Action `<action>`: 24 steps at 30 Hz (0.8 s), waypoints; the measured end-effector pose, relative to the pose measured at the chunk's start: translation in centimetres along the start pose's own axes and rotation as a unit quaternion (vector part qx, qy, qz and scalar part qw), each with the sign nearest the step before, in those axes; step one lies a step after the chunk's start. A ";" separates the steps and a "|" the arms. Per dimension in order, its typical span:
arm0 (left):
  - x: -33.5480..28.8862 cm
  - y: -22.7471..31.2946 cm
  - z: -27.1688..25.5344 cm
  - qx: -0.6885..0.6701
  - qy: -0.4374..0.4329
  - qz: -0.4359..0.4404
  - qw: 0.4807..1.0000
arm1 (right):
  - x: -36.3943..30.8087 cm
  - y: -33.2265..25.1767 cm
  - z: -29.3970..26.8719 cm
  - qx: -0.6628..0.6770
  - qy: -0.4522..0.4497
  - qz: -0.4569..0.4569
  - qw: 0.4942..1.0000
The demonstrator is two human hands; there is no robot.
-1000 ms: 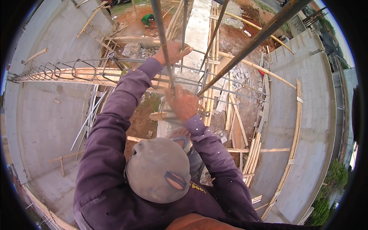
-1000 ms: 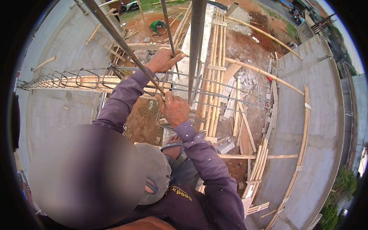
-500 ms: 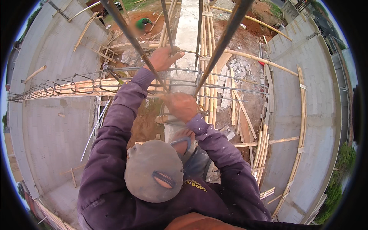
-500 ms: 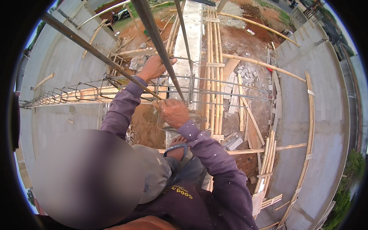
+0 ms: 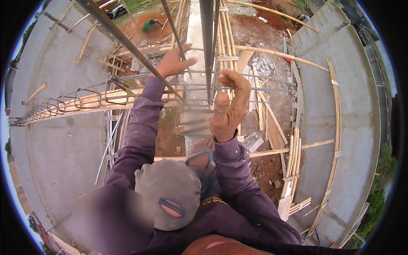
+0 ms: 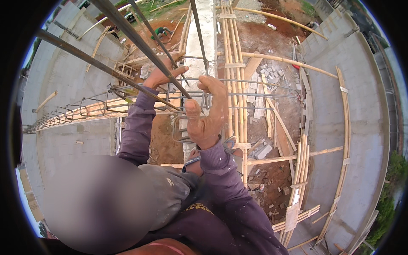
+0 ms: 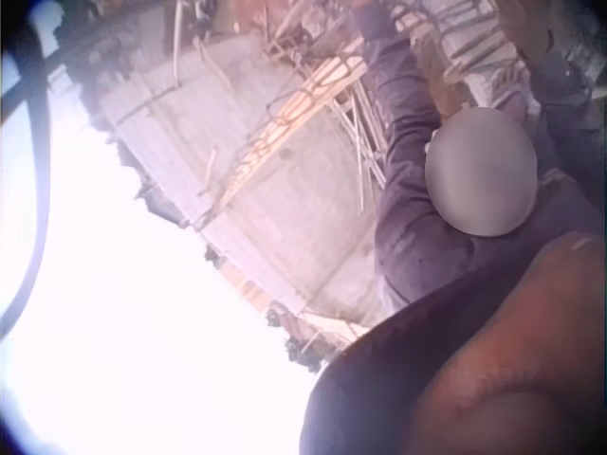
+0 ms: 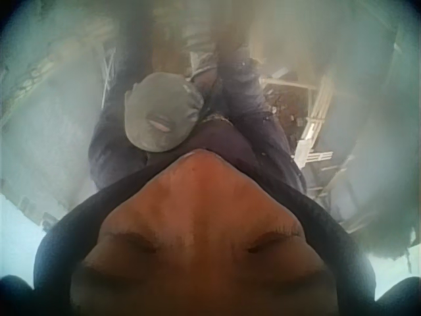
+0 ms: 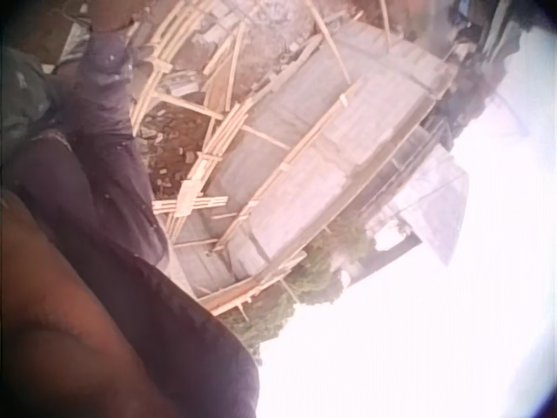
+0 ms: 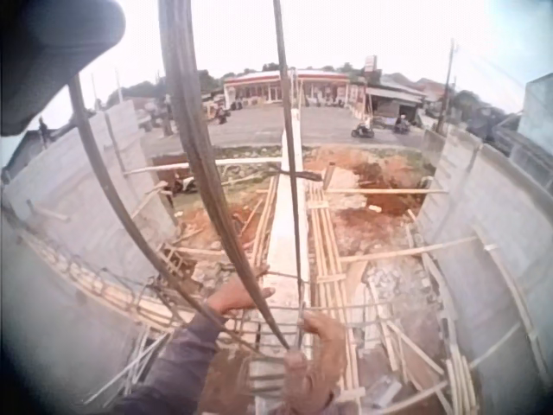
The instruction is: The person lifts and positions a rectangular metal rebar cage onto a vertical rebar column at a construction site. They then use a wire-tying tool to secure the cage to the column by twisting binding wires around the intersections.
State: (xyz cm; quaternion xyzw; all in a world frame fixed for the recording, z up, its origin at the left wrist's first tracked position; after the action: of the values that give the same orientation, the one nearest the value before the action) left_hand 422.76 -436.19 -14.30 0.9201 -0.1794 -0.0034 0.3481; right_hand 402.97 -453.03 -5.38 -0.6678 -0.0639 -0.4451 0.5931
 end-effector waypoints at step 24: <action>-11.7 11.6 -9.7 -0.601 -0.010 0.132 0.789 | 7.1 -0.9 4.9 0.294 -0.366 0.175 0.865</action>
State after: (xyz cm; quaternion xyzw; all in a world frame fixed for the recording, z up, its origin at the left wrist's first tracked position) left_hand 409.33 -434.15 -0.90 0.4928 -0.2642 -0.0740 0.8258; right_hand 409.23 -451.74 0.50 -0.5778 -0.2860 -0.0179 0.7642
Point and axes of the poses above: each hand's wrist, its own x-axis towards the middle knuckle, its own z-axis out of the palm, y = z × x, the point moved 7 cm from there along x, towards the middle knuckle, and after that the axes turned 4 degrees about -z, right-handed, at the moved point
